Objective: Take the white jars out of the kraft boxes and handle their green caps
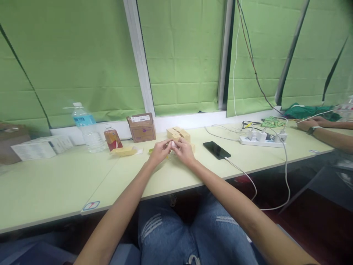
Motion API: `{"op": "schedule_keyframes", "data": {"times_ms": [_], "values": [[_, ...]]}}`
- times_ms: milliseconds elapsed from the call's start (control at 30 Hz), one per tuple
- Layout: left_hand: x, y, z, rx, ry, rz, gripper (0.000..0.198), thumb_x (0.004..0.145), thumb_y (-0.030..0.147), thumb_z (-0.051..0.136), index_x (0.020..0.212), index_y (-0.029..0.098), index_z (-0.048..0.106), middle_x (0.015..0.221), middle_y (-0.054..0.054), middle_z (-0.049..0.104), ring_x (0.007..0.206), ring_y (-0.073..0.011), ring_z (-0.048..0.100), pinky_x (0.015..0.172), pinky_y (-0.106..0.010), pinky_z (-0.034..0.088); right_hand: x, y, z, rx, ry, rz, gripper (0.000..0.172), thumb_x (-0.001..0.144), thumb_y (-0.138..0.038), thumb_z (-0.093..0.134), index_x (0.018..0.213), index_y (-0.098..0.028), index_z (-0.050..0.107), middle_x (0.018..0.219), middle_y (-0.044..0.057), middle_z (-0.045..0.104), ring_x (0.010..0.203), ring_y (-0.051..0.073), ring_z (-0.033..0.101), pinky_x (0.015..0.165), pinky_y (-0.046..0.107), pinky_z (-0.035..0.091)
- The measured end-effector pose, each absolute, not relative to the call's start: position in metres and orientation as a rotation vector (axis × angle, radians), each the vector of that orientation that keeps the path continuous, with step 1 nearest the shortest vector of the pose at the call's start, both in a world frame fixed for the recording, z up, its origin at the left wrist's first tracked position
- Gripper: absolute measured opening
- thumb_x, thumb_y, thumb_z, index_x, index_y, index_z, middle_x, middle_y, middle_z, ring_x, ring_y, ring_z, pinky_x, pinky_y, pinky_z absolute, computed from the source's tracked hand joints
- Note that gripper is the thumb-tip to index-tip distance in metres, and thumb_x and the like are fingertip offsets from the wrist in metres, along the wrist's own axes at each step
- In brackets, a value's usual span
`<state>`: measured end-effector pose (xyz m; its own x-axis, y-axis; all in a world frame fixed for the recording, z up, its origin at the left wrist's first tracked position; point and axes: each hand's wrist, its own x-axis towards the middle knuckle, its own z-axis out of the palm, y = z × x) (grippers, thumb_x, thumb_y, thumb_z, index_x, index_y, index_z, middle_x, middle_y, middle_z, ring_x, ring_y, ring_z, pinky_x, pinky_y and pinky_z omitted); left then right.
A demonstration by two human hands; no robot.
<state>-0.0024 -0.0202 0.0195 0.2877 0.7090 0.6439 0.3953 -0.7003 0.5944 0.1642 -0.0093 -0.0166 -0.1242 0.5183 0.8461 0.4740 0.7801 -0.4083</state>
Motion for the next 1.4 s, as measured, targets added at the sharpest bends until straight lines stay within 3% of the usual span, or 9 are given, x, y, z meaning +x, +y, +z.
{"op": "schedule_keyframes", "data": {"times_ms": [700,900,1100,1233,1400], "values": [[0.001,-0.021,0.02,2.165,0.965,1.381,0.044,0.094,0.049,0.056,0.113,0.015,0.075,0.084,-0.005,0.073,0.06,-0.0131,0.061,0.059,-0.025,0.052,0.16,-0.011,-0.017,-0.822,-1.731,0.046,0.018,0.097,-0.027,0.057,0.094,-0.019,0.073,0.084,0.003,0.051,0.079,0.018,0.054,0.073,0.03,0.046],[0.004,-0.019,0.021,2.062,0.936,1.504,0.039,0.088,0.045,0.067,0.111,0.015,0.073,0.096,-0.009,0.075,0.063,-0.013,0.063,0.058,-0.024,0.053,0.162,-0.013,-0.014,-0.761,-1.733,0.055,0.021,0.099,-0.027,0.055,0.112,-0.021,0.069,0.097,0.007,0.056,0.09,0.021,0.059,0.087,0.036,0.054],[0.007,-0.012,0.02,1.817,0.829,1.439,0.053,0.082,0.051,0.073,0.119,0.013,0.065,0.088,-0.007,0.071,0.061,-0.0133,0.065,0.046,-0.022,0.05,0.161,-0.019,-0.01,-0.632,-1.712,0.148,0.032,0.103,-0.03,0.048,0.131,-0.022,0.061,0.116,0.013,0.06,0.107,0.023,0.061,0.091,0.037,0.058],[0.003,-0.005,0.02,1.733,0.842,1.601,0.053,0.078,0.055,0.076,0.108,0.013,0.064,0.08,-0.004,0.067,0.054,-0.0112,0.06,0.044,-0.023,0.048,0.159,-0.017,-0.011,-0.634,-1.695,0.103,0.034,0.104,-0.031,0.048,0.134,-0.022,0.06,0.12,0.014,0.061,0.115,0.024,0.061,0.1,0.039,0.055],[-0.014,0.003,0.022,1.643,0.97,1.842,0.049,0.08,0.053,0.074,0.109,0.015,0.061,0.081,-0.002,0.064,0.054,-0.0087,0.056,0.041,-0.018,0.041,0.16,-0.012,-0.016,-0.749,-1.829,-0.015,0.042,0.101,-0.028,0.055,0.142,-0.02,0.055,0.132,0.017,0.062,0.123,0.028,0.06,0.105,0.044,0.049]]}}
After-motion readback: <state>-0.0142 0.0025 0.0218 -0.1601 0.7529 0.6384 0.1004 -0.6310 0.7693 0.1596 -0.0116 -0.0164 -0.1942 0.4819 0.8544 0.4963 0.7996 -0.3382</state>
